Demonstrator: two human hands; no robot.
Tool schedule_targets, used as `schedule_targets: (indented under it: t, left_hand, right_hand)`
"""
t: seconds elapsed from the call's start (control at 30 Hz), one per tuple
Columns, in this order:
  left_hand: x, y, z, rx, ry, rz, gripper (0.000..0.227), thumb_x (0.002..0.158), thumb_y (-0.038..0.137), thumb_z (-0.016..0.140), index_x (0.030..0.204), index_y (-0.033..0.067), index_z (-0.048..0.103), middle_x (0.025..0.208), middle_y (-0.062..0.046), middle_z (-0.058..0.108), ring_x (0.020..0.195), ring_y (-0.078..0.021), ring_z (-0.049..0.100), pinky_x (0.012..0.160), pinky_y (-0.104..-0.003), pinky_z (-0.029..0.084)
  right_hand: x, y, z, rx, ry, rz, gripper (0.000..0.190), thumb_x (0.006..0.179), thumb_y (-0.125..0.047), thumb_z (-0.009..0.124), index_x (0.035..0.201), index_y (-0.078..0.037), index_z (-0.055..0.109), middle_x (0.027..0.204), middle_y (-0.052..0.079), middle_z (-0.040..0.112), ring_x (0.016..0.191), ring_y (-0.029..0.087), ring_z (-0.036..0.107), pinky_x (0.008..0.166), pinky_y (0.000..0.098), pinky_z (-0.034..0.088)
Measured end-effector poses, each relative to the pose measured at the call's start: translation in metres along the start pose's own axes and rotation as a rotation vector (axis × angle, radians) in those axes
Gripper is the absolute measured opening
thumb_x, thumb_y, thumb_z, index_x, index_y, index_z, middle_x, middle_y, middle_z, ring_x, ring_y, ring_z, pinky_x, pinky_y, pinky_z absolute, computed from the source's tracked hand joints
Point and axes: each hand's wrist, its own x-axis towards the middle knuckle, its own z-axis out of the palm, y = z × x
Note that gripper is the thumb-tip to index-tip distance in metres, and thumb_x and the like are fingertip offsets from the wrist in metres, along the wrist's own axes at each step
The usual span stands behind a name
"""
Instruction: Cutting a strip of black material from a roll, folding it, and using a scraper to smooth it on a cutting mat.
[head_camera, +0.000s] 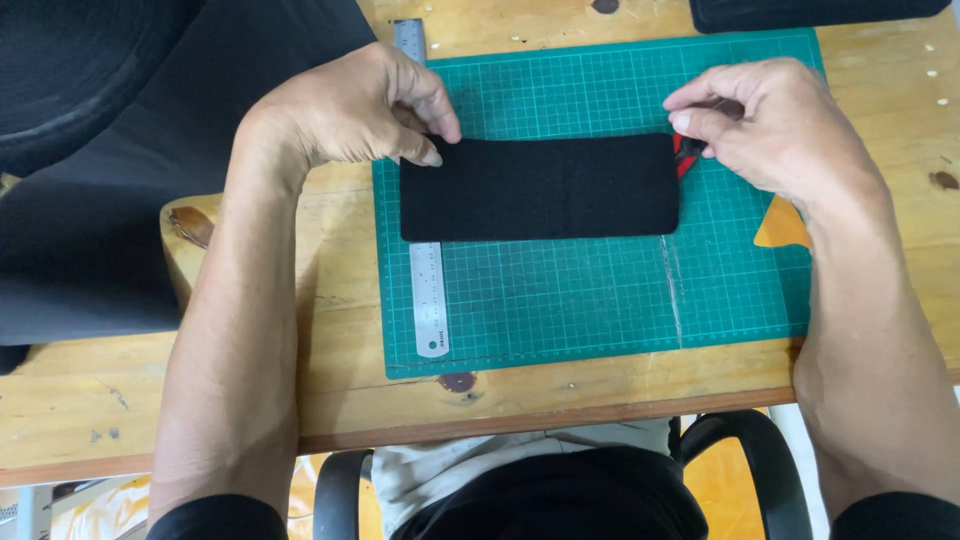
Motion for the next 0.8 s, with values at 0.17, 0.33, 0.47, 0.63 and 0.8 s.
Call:
schedule_targets:
  t: [0.17,0.33,0.47,0.63,0.8]
  left_hand:
    - [0.003,0.003,0.001,0.063,-0.030,-0.037,0.028,0.079,-0.001,0.083,0.106,0.0088,0.078,0.088,-0.004,0.078,0.077,-0.0110,0.072,0.068,-0.023,0.057]
    - [-0.002,0.011,0.002,0.185,-0.015,-0.074,0.036,0.079,0.004,0.084,0.112,0.0138,0.078,0.103,-0.001,0.078,0.093,-0.0128,0.073,0.076,-0.026,0.057]
    - [0.001,0.003,0.002,0.235,-0.054,-0.063,0.043,0.077,0.001,0.083,0.118,0.0109,0.075,0.101,-0.005,0.077,0.090,-0.0159,0.073,0.072,-0.029,0.057]
    - [-0.009,0.006,-0.010,0.142,-0.019,0.035,0.033,0.079,-0.005,0.083,0.109,0.0085,0.075,0.090,-0.004,0.075,0.082,-0.0129,0.072,0.071,-0.024,0.058]
    - [-0.032,0.022,-0.020,0.033,0.182,0.210,0.023,0.092,-0.006,0.077,0.110,0.0067,0.070,0.100,-0.001,0.071,0.091,-0.0075,0.067,0.082,-0.019,0.052]
  right_hand:
    - [0.010,0.022,0.006,-0.051,0.091,-0.203,0.015,0.103,-0.005,0.072,0.116,-0.008,0.079,0.107,0.008,0.076,0.086,0.015,0.064,0.071,0.0290,0.048]
    - [0.016,0.039,0.008,-0.159,0.157,-0.442,0.014,0.103,0.006,0.071,0.114,0.000,0.079,0.115,0.016,0.073,0.104,0.028,0.067,0.086,0.0351,0.053]
    - [0.022,0.056,0.011,-0.336,0.259,-0.713,0.011,0.104,0.007,0.079,0.115,0.006,0.081,0.120,0.020,0.077,0.113,0.032,0.070,0.102,0.0410,0.049]
    - [-0.005,0.004,0.001,-0.168,-0.023,-0.623,0.047,0.100,-0.019,0.073,0.143,-0.001,0.066,0.134,0.017,0.070,0.099,0.029,0.051,0.061,0.0397,0.048]
    - [-0.008,0.000,0.014,0.001,-0.070,-0.524,0.044,0.085,-0.011,0.089,0.124,-0.005,0.067,0.094,0.004,0.068,0.083,0.016,0.061,0.075,0.0327,0.048]
